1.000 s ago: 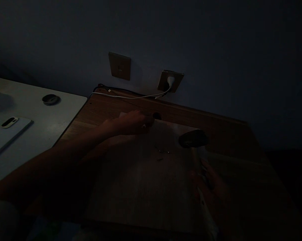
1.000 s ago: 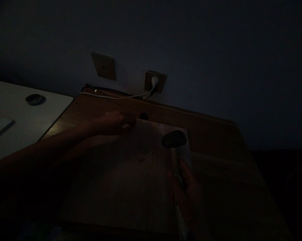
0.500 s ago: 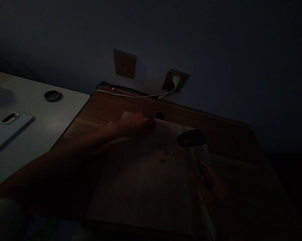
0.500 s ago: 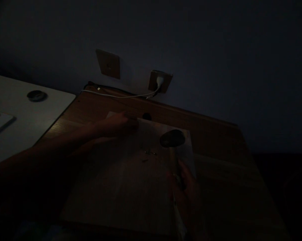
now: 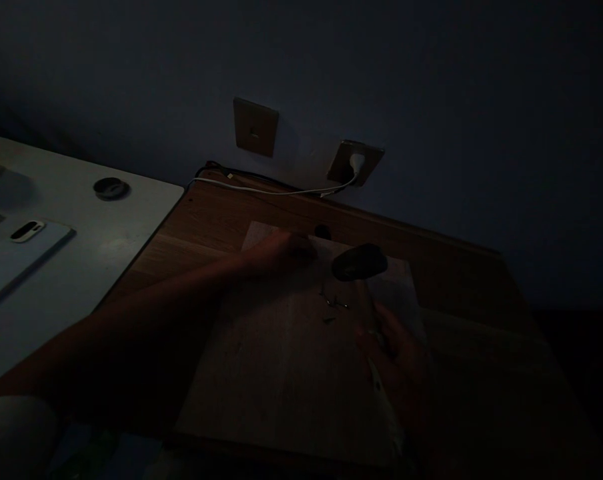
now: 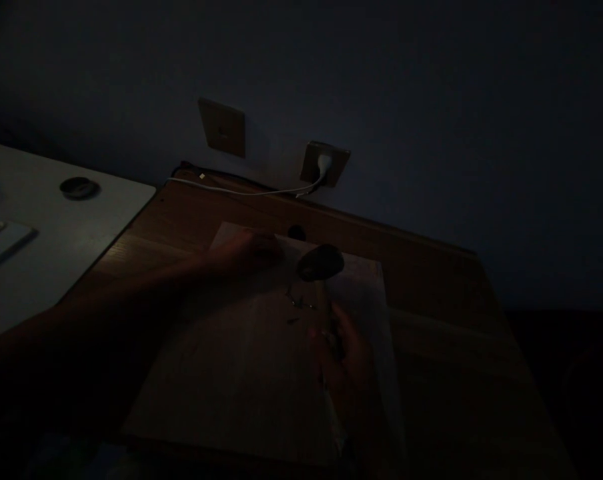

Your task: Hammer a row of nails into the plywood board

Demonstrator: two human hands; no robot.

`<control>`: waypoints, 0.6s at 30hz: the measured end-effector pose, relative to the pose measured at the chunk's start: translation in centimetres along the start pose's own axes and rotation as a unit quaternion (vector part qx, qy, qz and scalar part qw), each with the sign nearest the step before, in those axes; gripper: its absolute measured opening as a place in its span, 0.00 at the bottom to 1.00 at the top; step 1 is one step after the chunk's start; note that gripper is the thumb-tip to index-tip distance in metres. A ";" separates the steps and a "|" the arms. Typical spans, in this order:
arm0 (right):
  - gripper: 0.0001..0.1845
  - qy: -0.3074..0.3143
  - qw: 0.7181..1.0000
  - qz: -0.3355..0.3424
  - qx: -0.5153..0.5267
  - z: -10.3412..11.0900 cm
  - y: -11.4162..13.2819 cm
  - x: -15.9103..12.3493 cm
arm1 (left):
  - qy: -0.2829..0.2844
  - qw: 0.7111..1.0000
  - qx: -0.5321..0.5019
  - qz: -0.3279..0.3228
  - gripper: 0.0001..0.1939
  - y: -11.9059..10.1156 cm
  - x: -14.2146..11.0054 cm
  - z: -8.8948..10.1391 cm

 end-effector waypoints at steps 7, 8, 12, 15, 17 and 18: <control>0.35 0.026 0.999 0.044 0.005 -2.8 1.2 1.2 | -0.009 0.997 -0.055 0.047 0.25 0.4 -0.1 -0.3; 0.35 0.025 0.998 0.049 0.010 -3.0 1.5 1.2 | -0.010 0.997 -0.057 0.046 0.27 0.5 -0.1 -0.4; 0.34 0.030 0.997 0.065 0.003 -3.2 2.3 1.3 | -0.010 0.998 -0.037 0.040 0.22 0.7 0.0 -0.6; 0.32 0.032 0.997 0.076 -0.009 -3.1 2.5 1.3 | -0.011 0.997 -0.054 0.048 0.21 0.7 0.0 -0.5; 0.32 0.027 0.996 0.080 -0.011 -3.1 2.4 1.3 | -0.014 0.996 -0.072 0.058 0.23 0.8 -0.1 -0.5; 0.32 0.024 0.996 0.081 -0.013 -3.2 2.3 1.3 | -0.013 0.995 -0.078 0.061 0.23 0.8 -0.1 -0.4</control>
Point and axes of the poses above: each hand's wrist, its own x-axis towards the middle knuckle, its own z-axis out of the back of the hand, y = z × x, the point moved 4 cm from there along x, towards the middle knuckle, and after that the axes turned 10 degrees about x, right-handed, at the moved point
